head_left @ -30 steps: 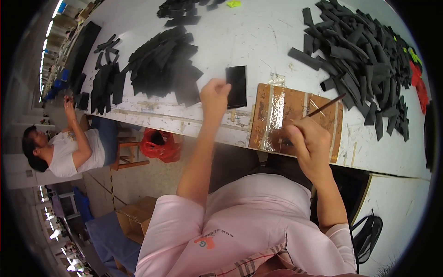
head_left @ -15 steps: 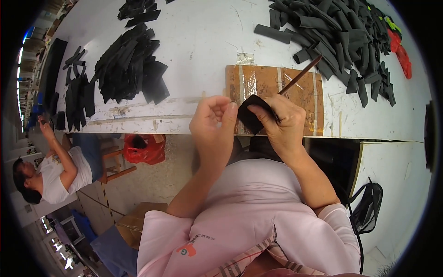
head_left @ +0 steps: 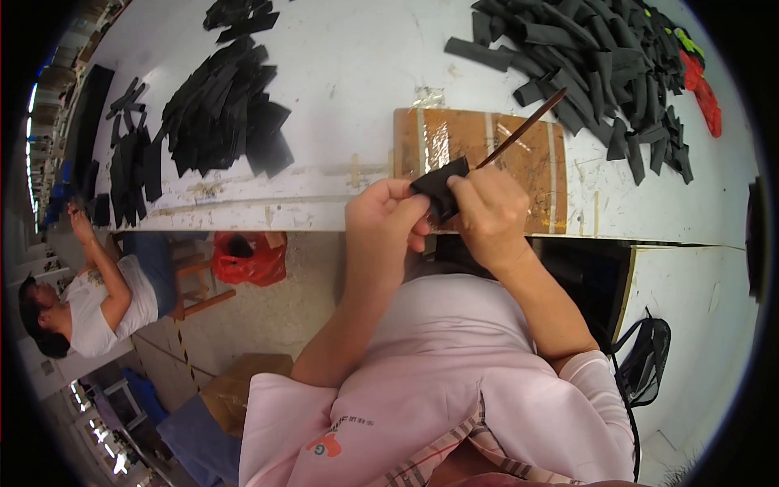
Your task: The recorder is applying glue to small black foam pieces using a thin rod.
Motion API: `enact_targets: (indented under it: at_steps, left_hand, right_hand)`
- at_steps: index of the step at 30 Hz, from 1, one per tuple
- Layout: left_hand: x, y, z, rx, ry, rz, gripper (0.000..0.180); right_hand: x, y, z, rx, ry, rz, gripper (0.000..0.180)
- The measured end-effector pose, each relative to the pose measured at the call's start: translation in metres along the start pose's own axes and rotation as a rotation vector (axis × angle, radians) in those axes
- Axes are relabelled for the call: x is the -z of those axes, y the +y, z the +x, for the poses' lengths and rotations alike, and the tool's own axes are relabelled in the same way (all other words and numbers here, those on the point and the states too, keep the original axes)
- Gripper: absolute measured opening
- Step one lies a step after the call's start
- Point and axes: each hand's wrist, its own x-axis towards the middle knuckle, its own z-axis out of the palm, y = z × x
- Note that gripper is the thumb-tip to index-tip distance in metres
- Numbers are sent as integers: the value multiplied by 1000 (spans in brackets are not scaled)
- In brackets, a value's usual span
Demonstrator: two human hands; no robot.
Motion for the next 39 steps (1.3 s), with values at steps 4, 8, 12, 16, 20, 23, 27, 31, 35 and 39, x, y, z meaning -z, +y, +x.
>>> enact_targets:
  at_steps: [4, 8, 12, 16, 20, 23, 27, 31, 35, 39]
  left_hand:
    - [5, -8, 2, -85, 70, 174, 2]
    - [3, -12, 0, -87, 29, 246, 9]
    - [9, -19, 6, -143, 57, 288, 7]
    - [4, -19, 2, -245, 61, 354, 4]
    - [1, -26, -3, -460, 44, 575, 6]
    - [2, -36, -1, -562, 203, 681, 8]
    - [9, -23, 11, -103, 20, 166, 14]
    - [17, -5, 6, 131, -410, -440, 28]
    - [12, -25, 13, -195, -108, 7, 26]
    - [4, -32, 8, -817, 251, 608, 24]
  right_hand:
    - [-3, -2, -13, 67, -12, 6, 11]
    - [-2, -5, -21, 71, -35, -30, 11]
    - [9, -9, -17, -91, -105, 179, 21]
    - [25, -13, -10, -429, -156, 615, 29]
    - [16, -11, -9, -341, -46, 618, 16]
    - [5, -17, -10, -252, -72, 456, 10]
    - [-7, -6, -14, -453, -70, 469, 12]
    - [4, -3, -10, -1075, -221, 1359, 4]
    - [-7, -10, -20, -1227, -181, 2121, 6]
    - [-6, -16, -14, -1085, -231, 1793, 13]
